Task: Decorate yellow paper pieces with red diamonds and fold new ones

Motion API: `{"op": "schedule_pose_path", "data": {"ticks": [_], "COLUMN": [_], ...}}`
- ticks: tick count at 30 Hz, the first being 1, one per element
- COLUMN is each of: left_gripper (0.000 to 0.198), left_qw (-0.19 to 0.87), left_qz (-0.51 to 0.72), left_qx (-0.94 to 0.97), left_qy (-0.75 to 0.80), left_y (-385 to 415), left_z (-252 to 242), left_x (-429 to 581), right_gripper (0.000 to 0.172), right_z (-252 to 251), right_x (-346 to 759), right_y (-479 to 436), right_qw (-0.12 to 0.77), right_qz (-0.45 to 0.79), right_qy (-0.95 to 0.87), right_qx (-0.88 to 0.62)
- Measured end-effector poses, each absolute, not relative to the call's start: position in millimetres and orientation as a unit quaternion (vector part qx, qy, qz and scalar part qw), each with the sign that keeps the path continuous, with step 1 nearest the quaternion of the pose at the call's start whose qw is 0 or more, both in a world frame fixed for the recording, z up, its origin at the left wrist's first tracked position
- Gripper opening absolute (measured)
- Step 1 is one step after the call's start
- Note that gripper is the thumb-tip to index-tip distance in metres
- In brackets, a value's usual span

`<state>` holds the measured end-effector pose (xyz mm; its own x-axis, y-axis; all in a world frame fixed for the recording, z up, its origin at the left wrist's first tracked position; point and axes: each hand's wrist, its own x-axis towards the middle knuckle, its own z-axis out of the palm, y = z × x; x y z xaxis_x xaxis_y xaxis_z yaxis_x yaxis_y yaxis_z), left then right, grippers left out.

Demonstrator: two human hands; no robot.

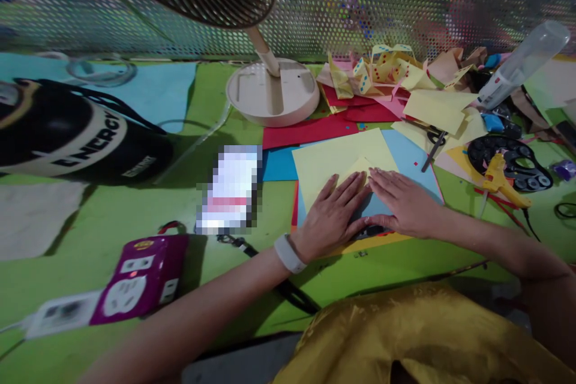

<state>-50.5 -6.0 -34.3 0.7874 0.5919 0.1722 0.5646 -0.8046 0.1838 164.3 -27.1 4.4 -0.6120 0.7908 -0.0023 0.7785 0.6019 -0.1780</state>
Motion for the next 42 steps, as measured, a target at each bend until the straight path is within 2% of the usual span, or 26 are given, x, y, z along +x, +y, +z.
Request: {"op": "schedule_pose_path", "data": {"ticks": [2, 4, 10, 25, 38, 42], "left_gripper": [0.065, 0.065, 0.067, 0.082, 0.08, 0.073], "left_qw": [0.063, 0.064, 0.075, 0.068, 0.049, 0.047], "left_qz": [0.104, 0.099, 0.102, 0.095, 0.098, 0.103], "left_qx": [0.943, 0.941, 0.941, 0.932, 0.909, 0.907], "left_qy": [0.31, 0.316, 0.315, 0.344, 0.401, 0.406], "left_y": [-6, -6, -7, -9, -21, -20], "left_z": [-34, -33, -31, -31, -31, -29], "left_x": [-50, -49, -49, -81, -90, -92], "right_gripper": [0.089, 0.097, 0.1, 0.093, 0.086, 0.08], "right_z": [-7, -13, -13, -9, -10, -11], "right_x": [162, 164, 166, 196, 203, 203], "right_y": [-31, -34, -35, -49, -39, -35], "right_qw": [0.02, 0.008, -0.007, -0.028, -0.033, -0.027], "right_qz": [0.095, 0.108, 0.12, 0.087, 0.062, 0.035], "right_qy": [-0.897, -0.895, -0.893, -0.882, -0.883, -0.884], "right_qx": [-0.432, -0.433, -0.434, -0.463, -0.465, -0.466]}}
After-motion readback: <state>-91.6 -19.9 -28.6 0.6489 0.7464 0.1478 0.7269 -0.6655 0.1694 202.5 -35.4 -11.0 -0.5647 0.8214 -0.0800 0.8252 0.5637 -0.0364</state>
